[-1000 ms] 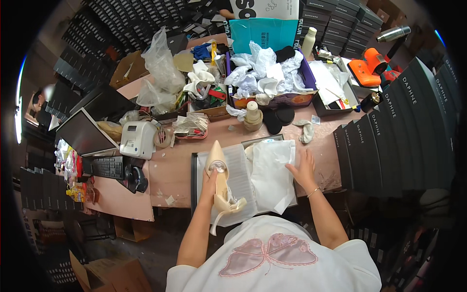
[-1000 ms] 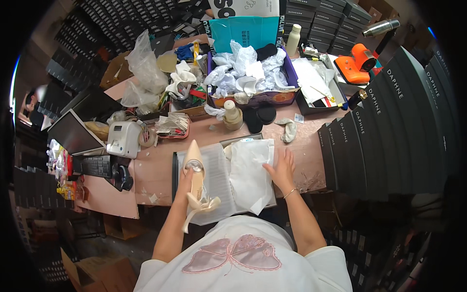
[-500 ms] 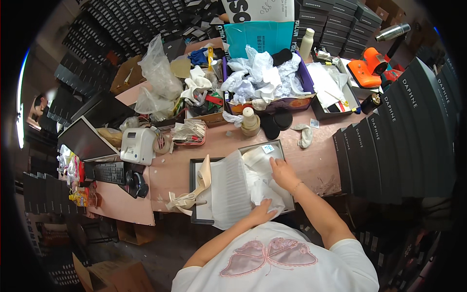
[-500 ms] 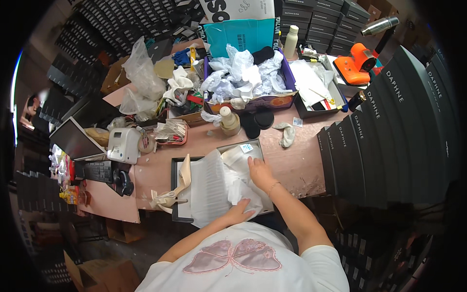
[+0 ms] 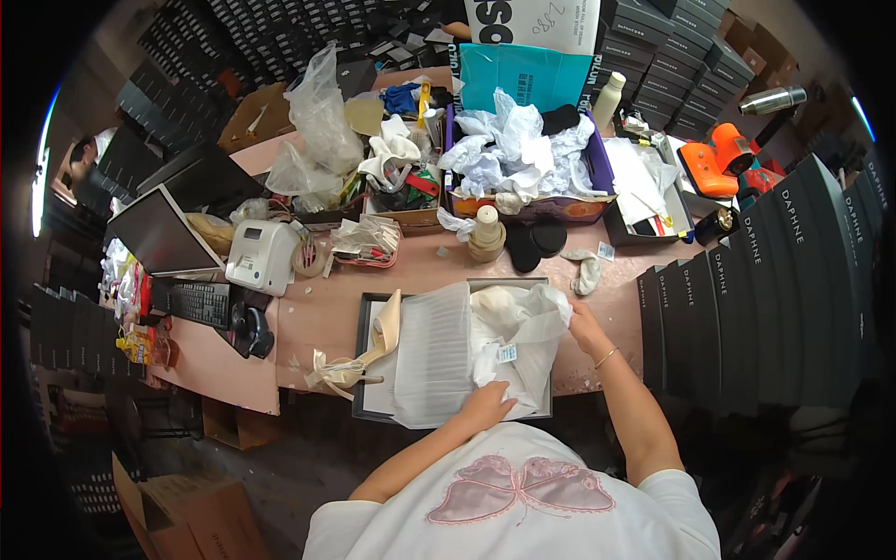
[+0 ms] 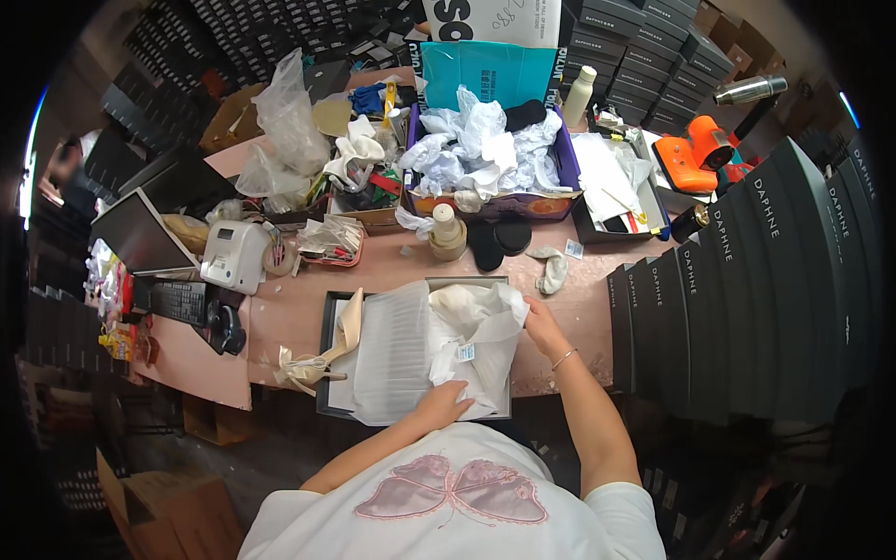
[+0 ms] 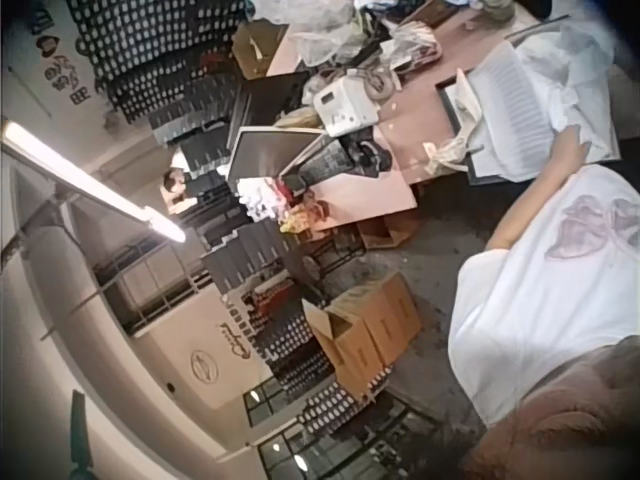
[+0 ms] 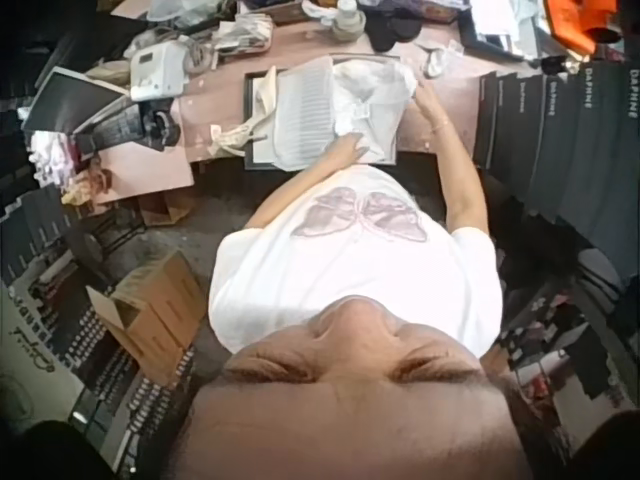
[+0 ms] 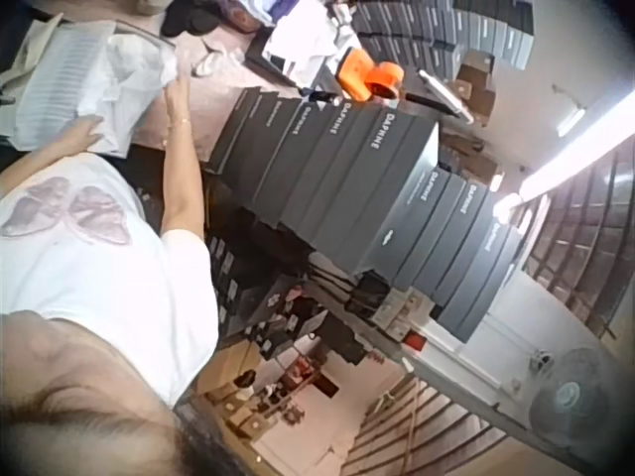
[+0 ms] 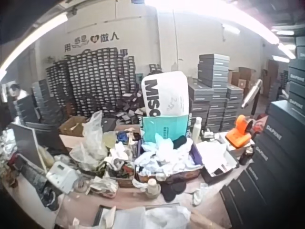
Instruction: Inspecting and packaging high-heeled shoes into boxes with tissue paper.
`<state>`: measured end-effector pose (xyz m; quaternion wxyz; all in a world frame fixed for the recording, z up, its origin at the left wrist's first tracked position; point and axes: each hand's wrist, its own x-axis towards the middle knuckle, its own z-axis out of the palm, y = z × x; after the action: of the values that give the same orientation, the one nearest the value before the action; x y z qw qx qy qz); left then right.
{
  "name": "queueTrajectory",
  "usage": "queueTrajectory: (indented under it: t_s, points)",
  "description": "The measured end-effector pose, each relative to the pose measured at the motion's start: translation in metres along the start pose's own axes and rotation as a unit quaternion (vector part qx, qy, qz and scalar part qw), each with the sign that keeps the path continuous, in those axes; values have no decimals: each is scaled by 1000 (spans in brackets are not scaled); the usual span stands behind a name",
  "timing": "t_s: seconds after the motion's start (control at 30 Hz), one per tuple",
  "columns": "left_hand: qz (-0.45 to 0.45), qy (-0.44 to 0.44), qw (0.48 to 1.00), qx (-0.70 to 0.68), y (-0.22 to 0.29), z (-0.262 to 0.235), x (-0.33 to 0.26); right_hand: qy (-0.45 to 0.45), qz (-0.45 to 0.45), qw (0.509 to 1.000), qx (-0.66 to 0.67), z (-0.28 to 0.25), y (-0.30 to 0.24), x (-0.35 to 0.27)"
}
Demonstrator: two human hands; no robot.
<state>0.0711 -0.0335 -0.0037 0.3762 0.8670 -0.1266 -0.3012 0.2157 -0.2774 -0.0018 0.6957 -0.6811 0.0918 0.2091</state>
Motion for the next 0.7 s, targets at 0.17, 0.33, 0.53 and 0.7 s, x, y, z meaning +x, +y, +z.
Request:
queueTrajectory:
  t_s: [0.17,0.33,0.53,0.7]
  points:
    - [66,190,979,21,35,-32,6,141,127,963,192,11,-9,0]
    - [58,280,957,57,59,-57,42,259,-55,958,115,-4,-3,-27]
    - [350,6,937,10,107,-15,43,-33,-201,978,-40,69,-145,-84]
    - [272,-183,939,-98,89,4,23,-43,-138,833,-534,92,-38,16]
